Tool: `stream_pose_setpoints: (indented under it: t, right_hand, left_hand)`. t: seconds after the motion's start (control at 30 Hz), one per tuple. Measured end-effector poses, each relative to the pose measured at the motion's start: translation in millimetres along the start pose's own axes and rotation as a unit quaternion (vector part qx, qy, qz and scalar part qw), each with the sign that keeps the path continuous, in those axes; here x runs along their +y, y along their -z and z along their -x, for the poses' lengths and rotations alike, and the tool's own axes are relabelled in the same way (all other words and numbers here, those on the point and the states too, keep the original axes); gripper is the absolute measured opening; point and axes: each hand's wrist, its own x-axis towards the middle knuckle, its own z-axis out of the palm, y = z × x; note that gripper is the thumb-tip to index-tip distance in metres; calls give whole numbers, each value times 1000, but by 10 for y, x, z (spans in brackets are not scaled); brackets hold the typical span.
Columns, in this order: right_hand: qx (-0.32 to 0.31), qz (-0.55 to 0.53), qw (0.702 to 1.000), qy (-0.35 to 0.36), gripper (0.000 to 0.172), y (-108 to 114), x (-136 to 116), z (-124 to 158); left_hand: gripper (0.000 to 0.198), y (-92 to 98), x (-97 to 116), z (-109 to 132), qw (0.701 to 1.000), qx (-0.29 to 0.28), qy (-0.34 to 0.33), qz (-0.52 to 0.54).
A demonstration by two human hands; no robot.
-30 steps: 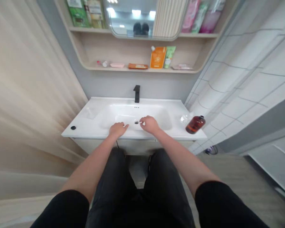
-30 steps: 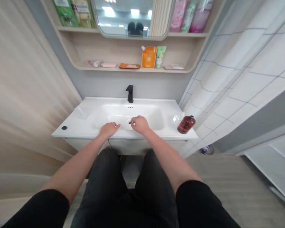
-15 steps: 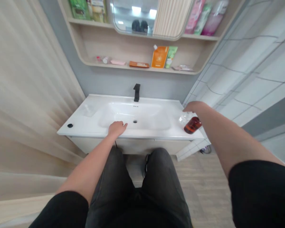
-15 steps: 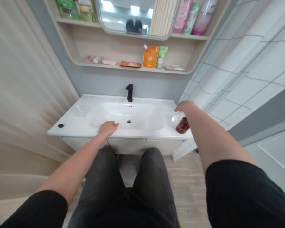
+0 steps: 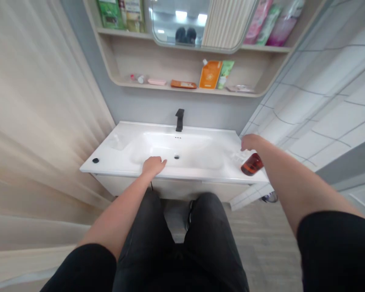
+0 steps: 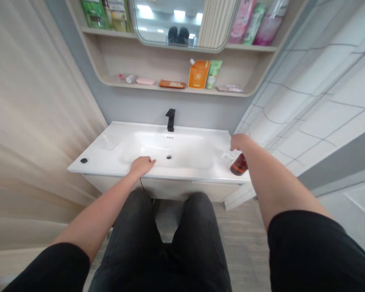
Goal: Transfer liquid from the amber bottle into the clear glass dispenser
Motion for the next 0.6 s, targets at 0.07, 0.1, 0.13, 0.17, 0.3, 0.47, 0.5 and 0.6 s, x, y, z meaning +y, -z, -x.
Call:
stream_pose_setpoints:
  t: [0.07,0.1,0.13,0.17,0.3,0.47,0.5,0.6]
  right_hand:
    - [-24,24,999,31,21,110,-138,-13]
    - [-28,31,998,42,24,183,-226,-9]
    - [-8,32,998,51,27,264,-325,4]
    - [16,29,998,62,29,347,-433,25]
    - [90,-6,985,146,26,622,-931,190]
    - [129,-153,937,285,18,698,-1635,480]
    - [129,-185,923,312,17,684,-1779,536]
    - [135,-228,891,369,15,618,-2175,682]
  left_hand:
    - [55,4,10,5,1000,-4,5,13]
    - [54,5,13,8,1000,-3,8,24]
    - [53,4,15,11,999,0,12,36]
    - [52,4,12,12,999,3,14,49]
    - [55,23,-35,3,996,3,1,84]
    - [85,45,-6,-48,956,-28,-80,280]
    - [94,28,47,-58,936,-34,-98,337]
    - [111,-81,271,-72,880,-50,-142,450]
